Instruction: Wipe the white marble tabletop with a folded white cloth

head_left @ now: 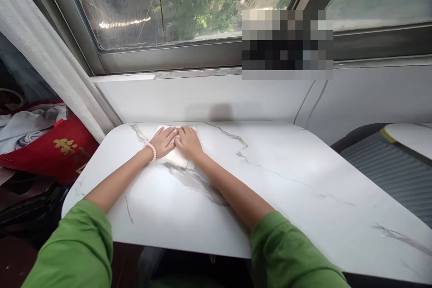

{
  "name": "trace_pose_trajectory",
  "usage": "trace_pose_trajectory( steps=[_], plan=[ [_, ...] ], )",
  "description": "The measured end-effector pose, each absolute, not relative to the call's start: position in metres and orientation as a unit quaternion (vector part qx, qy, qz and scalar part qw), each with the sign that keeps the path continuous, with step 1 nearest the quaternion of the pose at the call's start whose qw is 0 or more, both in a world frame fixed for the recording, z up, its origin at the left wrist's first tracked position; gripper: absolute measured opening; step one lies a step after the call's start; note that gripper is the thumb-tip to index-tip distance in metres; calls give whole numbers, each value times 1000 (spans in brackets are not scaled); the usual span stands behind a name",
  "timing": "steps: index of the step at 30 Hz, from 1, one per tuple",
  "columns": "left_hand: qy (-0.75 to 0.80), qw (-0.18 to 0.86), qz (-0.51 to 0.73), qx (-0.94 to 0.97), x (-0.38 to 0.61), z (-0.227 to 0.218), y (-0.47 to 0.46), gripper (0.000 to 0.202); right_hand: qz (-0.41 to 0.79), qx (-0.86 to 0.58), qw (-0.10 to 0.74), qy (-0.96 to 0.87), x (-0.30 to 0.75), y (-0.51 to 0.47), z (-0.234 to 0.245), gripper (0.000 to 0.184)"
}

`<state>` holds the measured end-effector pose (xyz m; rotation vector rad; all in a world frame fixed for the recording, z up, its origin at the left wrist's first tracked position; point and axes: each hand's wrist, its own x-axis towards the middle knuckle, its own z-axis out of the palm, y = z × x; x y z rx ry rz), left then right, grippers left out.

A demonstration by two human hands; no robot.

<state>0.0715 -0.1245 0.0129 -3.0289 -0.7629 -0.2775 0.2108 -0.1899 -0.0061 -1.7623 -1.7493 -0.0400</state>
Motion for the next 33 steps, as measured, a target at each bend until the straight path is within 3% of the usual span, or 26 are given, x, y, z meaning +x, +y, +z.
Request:
trace_pose_trajectory(
  steps=[9,16,22,28,33],
  plan=[
    [-215,-18,-104,-971,-22,15,-213,52,170,-610,394,-666,145,-272,0,52],
    [-342,-32,-90,-935,-71,29,-267,50,291,-581,409,-640,102,-287,12,40],
    [-445,-59,-59,-892,-64,24,-232,49,232,-596,411,-650,85,-242,8,34],
    [-465,-42,-114,-877,-22,20,-132,46,57,-646,328,-687,98,-163,9,34],
    [-443,-42,-114,-888,7,17,-63,42,14,-693,298,-656,109,-113,5,42]
  ],
)
